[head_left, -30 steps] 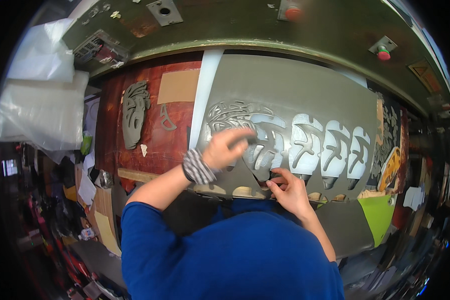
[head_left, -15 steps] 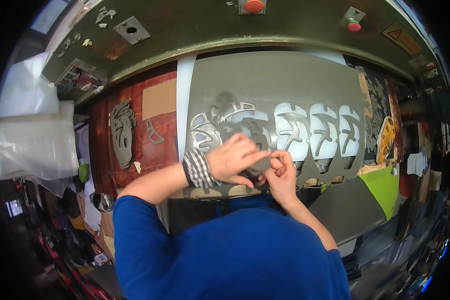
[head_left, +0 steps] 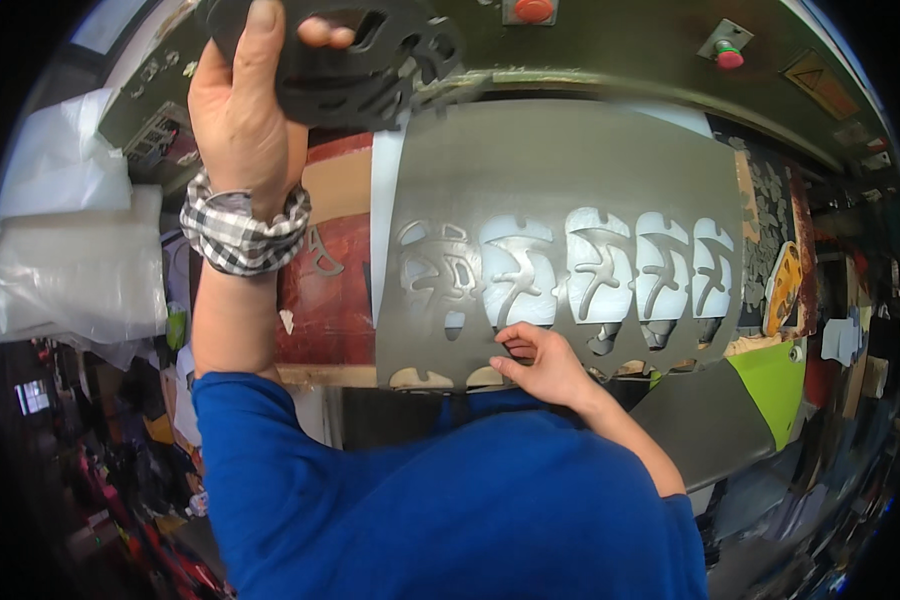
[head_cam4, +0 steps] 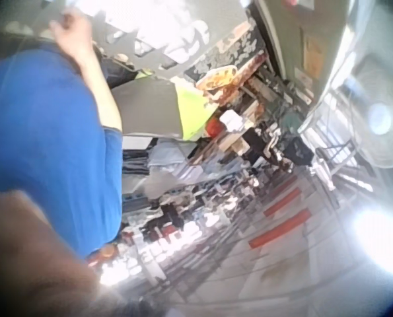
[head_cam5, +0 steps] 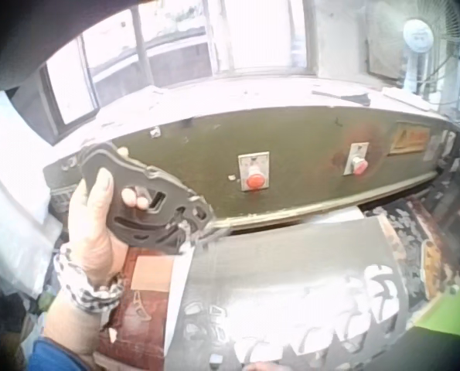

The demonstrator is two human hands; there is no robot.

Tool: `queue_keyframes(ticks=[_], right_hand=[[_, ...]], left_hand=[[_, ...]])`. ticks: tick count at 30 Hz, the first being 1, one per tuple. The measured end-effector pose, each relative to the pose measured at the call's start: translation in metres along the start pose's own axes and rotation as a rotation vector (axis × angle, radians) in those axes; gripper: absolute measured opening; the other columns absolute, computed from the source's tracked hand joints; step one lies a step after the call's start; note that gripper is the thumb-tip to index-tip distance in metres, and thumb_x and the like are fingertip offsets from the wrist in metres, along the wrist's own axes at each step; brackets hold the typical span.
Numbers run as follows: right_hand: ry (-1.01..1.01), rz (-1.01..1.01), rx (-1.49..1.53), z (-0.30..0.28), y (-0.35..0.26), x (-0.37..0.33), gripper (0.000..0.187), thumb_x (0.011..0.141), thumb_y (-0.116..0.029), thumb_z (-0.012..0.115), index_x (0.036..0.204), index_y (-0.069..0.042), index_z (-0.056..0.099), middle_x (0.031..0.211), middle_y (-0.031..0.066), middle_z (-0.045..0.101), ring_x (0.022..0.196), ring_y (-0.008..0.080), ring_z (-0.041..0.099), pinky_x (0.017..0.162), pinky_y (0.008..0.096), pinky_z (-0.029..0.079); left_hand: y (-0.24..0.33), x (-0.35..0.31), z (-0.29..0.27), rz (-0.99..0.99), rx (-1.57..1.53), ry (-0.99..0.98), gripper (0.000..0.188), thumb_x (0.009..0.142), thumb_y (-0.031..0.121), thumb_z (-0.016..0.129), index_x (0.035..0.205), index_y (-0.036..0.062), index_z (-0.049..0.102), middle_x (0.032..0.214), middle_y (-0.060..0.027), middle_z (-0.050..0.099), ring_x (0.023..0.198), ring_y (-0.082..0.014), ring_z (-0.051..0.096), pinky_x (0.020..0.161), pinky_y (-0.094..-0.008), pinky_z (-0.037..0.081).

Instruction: The person operates a press machine to cut shapes from a sheet of material. They place the sheet under the press, activate it, remove cut pieces, and repeat the process with new sheets.

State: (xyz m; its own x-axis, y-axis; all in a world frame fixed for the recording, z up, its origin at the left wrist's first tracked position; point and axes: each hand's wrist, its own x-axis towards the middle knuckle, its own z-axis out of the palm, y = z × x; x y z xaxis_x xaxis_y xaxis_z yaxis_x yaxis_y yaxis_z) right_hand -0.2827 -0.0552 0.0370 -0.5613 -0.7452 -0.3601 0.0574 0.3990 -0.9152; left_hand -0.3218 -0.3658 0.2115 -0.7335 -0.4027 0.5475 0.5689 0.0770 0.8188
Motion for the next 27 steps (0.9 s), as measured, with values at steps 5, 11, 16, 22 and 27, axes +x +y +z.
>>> queue_keyframes(ticks=[5,11,16,22,27], right_hand=[[-0.430,0.231,0.279,-0.001,0.009,0.032,0.017,0.081,-0.014,0.074,0.091,-0.002,0.067,0.074,0.0032,0.066,0.071,0.0070,0.057,0.064,0.0226,0.046],[-0.422,0.335,0.621,0.014,0.024,0.045,0.010,0.075,-0.007,0.063,0.072,0.002,0.067,0.071,0.0070,0.065,0.071,0.0118,0.057,0.070,0.0227,0.043],[-0.314,0.277,0.764,0.015,0.025,0.043,0.018,0.068,-0.008,0.051,0.052,-0.005,0.043,0.055,0.0002,0.038,0.056,0.0098,0.032,0.056,0.0252,0.024],[-0.057,0.326,0.869,0.025,0.018,0.037,0.022,0.074,-0.005,0.047,0.053,-0.005,0.043,0.053,-0.0005,0.040,0.052,0.0089,0.036,0.051,0.0240,0.034],[-0.143,0.424,0.575,0.040,0.025,0.031,0.030,0.087,-0.007,0.048,0.057,-0.002,0.052,0.059,0.0105,0.060,0.047,0.0174,0.061,0.040,0.0274,0.046]], left_hand=[[-0.036,-0.071,-0.010,0.386,0.813,-0.554,0.043,0.070,0.001,0.061,0.113,0.0011,0.061,0.079,-0.0060,0.057,0.081,-0.0220,0.059,0.078,-0.0387,0.049],[-0.070,-0.212,-0.020,0.216,0.622,-1.091,0.062,0.079,0.049,0.067,0.126,0.0096,0.056,0.090,-0.0058,0.053,0.088,-0.0218,0.055,0.089,-0.0408,0.038],[-0.082,-0.236,-0.032,0.039,0.620,-1.097,0.059,0.081,0.043,0.067,0.128,0.0095,0.055,0.092,-0.0056,0.054,0.091,-0.0216,0.055,0.088,-0.0404,0.038],[-0.068,-0.225,-0.015,0.017,0.538,-0.747,0.049,0.077,0.028,0.072,0.120,0.0069,0.061,0.088,-0.0057,0.060,0.086,-0.0220,0.059,0.081,-0.0340,0.043],[-0.040,-0.156,-0.045,-0.116,0.336,0.576,0.031,0.096,0.024,0.057,0.110,-0.0037,0.058,0.085,-0.0068,0.064,0.075,-0.0156,0.061,0.073,-0.0313,0.050]])
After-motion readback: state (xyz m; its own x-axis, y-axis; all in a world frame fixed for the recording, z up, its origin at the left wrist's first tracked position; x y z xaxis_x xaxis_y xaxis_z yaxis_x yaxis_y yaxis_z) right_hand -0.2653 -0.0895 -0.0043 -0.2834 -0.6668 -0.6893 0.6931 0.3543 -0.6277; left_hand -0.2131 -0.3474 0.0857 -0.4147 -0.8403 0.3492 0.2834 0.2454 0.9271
